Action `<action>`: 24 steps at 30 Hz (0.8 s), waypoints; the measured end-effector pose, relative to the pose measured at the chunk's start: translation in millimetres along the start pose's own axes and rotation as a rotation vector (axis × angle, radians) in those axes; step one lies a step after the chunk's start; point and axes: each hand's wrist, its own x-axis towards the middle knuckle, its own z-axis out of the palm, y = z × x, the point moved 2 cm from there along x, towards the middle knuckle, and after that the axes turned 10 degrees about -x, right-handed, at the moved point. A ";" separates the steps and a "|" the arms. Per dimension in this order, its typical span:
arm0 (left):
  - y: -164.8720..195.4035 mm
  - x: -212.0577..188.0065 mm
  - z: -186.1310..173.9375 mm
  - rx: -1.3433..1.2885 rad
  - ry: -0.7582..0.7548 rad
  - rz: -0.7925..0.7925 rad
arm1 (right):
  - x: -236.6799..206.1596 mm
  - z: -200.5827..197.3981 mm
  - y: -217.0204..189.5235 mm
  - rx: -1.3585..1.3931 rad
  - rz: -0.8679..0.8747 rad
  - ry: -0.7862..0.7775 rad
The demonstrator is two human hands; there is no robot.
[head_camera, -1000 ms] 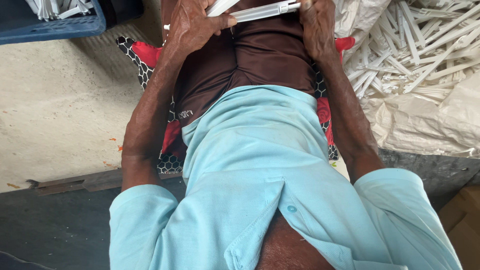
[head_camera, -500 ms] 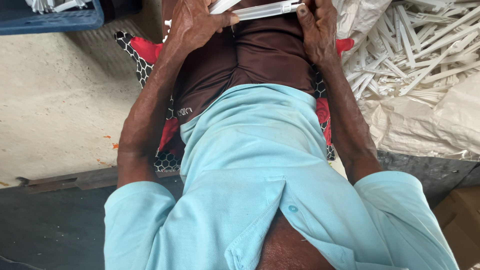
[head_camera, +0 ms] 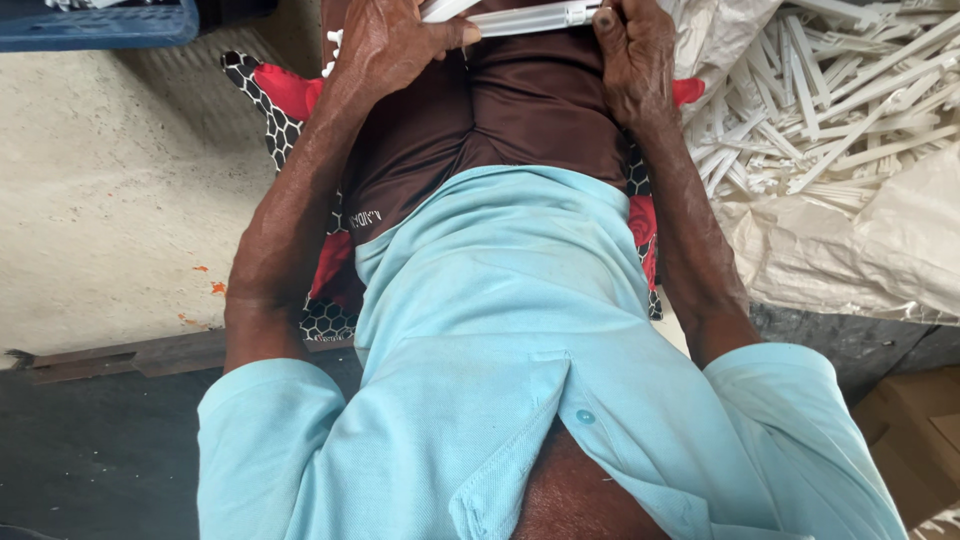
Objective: The person sits on the floor and repeatedly picks up white plastic strips and small connectors from a sack. They insert the connectors into the ends of the strips and place the assembled pieces into a blue basket.
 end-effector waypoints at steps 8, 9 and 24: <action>1.2 -0.7 -0.6 0.000 0.013 0.031 | 17.2 12.1 16.3 0.114 0.187 -0.015; 1.0 -0.7 -0.6 -0.004 0.013 0.024 | 14.5 9.3 16.0 0.068 0.195 -0.025; -2.3 -1.3 1.6 0.054 0.014 0.016 | 9.9 8.5 10.6 0.002 0.057 0.106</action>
